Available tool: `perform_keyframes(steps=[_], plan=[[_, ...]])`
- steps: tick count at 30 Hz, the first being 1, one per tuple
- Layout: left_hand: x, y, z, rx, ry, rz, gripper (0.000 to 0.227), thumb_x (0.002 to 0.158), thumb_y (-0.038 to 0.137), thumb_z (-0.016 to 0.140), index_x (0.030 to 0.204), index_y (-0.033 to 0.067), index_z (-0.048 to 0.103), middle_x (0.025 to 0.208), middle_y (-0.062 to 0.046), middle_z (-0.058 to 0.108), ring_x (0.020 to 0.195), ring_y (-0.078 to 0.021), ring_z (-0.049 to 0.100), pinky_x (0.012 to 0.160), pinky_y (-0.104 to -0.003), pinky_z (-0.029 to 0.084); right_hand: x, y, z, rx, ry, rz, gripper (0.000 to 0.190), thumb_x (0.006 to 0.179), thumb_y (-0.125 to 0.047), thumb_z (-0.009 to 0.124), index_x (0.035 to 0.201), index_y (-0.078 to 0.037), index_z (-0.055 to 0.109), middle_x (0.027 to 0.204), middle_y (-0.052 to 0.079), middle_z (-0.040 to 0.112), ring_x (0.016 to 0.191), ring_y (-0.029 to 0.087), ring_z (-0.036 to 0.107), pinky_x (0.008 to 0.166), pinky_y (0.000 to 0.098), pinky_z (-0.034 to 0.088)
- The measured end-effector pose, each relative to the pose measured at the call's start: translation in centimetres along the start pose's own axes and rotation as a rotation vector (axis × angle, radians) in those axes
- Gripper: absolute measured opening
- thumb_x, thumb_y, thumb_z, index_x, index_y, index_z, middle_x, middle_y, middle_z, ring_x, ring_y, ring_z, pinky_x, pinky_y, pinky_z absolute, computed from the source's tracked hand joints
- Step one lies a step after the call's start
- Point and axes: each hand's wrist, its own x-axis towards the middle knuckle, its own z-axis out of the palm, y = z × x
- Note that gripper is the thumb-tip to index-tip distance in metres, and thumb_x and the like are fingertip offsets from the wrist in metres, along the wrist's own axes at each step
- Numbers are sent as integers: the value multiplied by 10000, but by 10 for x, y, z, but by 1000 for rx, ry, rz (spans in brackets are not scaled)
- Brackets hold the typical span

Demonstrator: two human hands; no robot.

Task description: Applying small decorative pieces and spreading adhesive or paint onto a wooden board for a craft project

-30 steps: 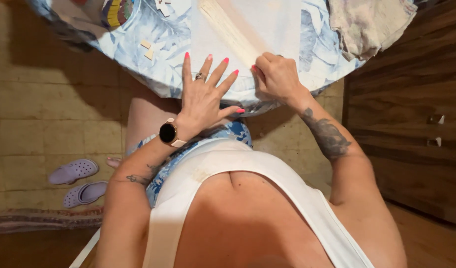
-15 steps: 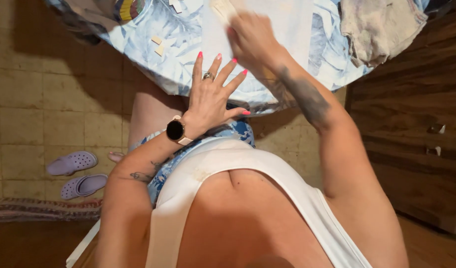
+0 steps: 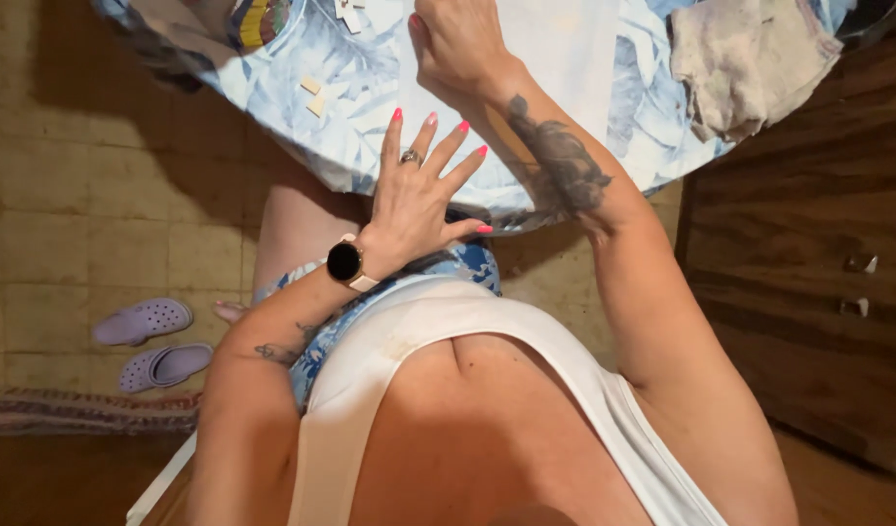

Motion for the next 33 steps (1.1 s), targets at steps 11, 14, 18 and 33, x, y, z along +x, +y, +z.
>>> perform_keyframes(steps=[11,14,18,33], plan=[[2,5,-2,179,-122,-27,718,751,764,353,1293,296,402,1343,-47,377,1234,-322,321,1020,-553,-59,-116,-39,-98,64,-381,325,223,833,-181,455,651,-67,397,581,77,462,468,278,441,371,385,287],[12,6,-20,-237,196,-56,472,819,372,605,1170,80,487,1147,-120,540,1110,-379,451,936,-638,100,-90,-60,-106,479,-58,363,225,867,-42,437,649,-22,387,571,90,380,514,217,350,513,335,283],[19,8,-21,-478,324,-155,378,827,68,550,1177,-7,427,1173,-146,521,1130,-280,482,994,-481,303,-79,-81,-108,784,22,513,306,927,-242,375,719,-49,487,647,25,477,582,110,421,557,249,331],[26,8,-19,-1036,325,-343,234,819,-2,481,1047,22,534,985,-117,612,848,-177,646,774,-253,543,-77,-87,-99,1141,20,683,165,839,-100,348,845,-21,493,594,8,366,533,92,314,502,225,284]])
